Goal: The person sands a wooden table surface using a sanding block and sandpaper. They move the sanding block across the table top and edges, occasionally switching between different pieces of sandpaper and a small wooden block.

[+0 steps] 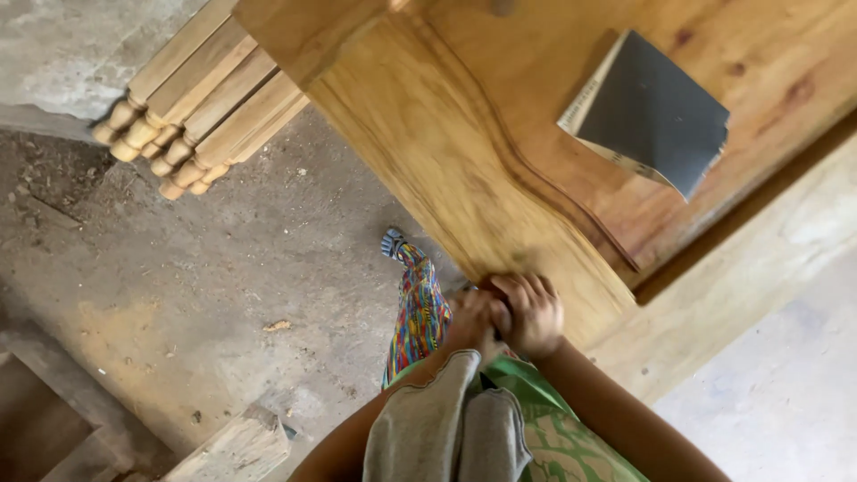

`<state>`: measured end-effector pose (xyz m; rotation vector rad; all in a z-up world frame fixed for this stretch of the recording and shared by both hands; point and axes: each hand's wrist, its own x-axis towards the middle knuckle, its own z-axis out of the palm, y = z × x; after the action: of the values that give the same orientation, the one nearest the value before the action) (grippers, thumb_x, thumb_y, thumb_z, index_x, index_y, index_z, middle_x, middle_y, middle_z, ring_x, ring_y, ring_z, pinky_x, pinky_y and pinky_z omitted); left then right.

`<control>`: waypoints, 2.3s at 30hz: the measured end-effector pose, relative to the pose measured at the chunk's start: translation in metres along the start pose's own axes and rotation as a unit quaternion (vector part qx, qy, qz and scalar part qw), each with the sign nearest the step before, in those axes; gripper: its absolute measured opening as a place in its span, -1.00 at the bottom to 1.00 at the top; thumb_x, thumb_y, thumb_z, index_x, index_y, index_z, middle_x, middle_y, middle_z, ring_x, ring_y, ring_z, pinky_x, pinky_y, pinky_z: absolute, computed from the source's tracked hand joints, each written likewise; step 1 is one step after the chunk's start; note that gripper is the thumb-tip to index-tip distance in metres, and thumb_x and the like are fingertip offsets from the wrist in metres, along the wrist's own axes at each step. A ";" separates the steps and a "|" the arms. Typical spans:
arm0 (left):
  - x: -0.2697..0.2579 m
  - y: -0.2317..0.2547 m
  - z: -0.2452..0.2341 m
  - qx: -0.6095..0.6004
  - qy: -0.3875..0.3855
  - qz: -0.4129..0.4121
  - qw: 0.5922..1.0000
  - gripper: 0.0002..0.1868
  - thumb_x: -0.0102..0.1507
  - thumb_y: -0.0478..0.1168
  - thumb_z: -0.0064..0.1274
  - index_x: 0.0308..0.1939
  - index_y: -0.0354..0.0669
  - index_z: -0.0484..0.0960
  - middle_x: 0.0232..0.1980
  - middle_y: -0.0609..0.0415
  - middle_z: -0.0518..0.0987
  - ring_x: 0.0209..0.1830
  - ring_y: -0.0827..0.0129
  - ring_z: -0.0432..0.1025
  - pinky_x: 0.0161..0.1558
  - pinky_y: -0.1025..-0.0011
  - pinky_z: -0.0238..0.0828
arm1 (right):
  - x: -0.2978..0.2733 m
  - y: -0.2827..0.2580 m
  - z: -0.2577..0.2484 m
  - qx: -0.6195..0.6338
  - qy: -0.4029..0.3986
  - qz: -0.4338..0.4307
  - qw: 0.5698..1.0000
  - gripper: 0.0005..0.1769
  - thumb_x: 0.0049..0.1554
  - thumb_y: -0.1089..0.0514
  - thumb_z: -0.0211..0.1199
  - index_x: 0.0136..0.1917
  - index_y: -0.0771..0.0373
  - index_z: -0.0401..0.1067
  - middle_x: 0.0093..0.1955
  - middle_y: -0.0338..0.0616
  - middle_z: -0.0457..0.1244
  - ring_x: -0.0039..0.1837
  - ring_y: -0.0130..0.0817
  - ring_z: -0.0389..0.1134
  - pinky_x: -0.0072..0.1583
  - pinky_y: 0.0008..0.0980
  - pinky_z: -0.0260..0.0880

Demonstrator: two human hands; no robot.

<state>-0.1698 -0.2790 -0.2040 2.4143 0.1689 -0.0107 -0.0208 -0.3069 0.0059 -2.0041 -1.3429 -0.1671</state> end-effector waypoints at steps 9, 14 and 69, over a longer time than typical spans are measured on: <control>0.118 -0.131 -0.266 0.132 0.362 -0.024 0.922 -0.61 0.09 -0.11 0.08 -0.06 -0.12 0.38 -0.12 0.01 0.51 -0.16 0.05 0.40 -0.03 0.08 0.01 | 0.221 0.019 0.181 0.005 0.026 -0.108 0.994 -0.69 0.31 -0.07 0.02 0.03 0.15 0.44 -0.26 -0.17 0.24 -0.22 -0.13 0.36 -0.09 -0.16 0.41; 0.161 -0.197 -0.346 0.113 0.340 -0.098 0.929 -0.63 0.18 0.05 0.16 -0.12 -0.10 0.52 -0.17 0.12 0.53 -0.04 0.20 0.37 0.12 -0.05 0.05 | 0.308 0.045 0.267 -0.025 0.038 -0.116 0.992 -0.78 0.28 -0.06 0.05 0.04 0.09 0.34 -0.27 -0.20 0.23 -0.18 -0.14 0.40 -0.09 -0.15 0.43; 0.195 -0.068 -0.254 0.141 0.387 -0.056 0.910 -0.35 -0.04 0.04 0.39 -0.05 -0.32 0.54 -0.04 -0.06 0.57 -0.06 0.02 0.47 -0.08 -0.02 0.37 | 0.218 0.092 0.129 0.094 0.047 -0.104 0.989 -0.81 0.23 0.02 0.14 -0.09 0.17 0.40 -0.35 -0.03 0.22 -0.29 0.11 0.37 -0.23 -0.03 0.41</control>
<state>0.0050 -0.0379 -0.0684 2.5562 0.7056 0.9361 0.1215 -0.0807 -0.0318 -1.6793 -1.4509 -0.2199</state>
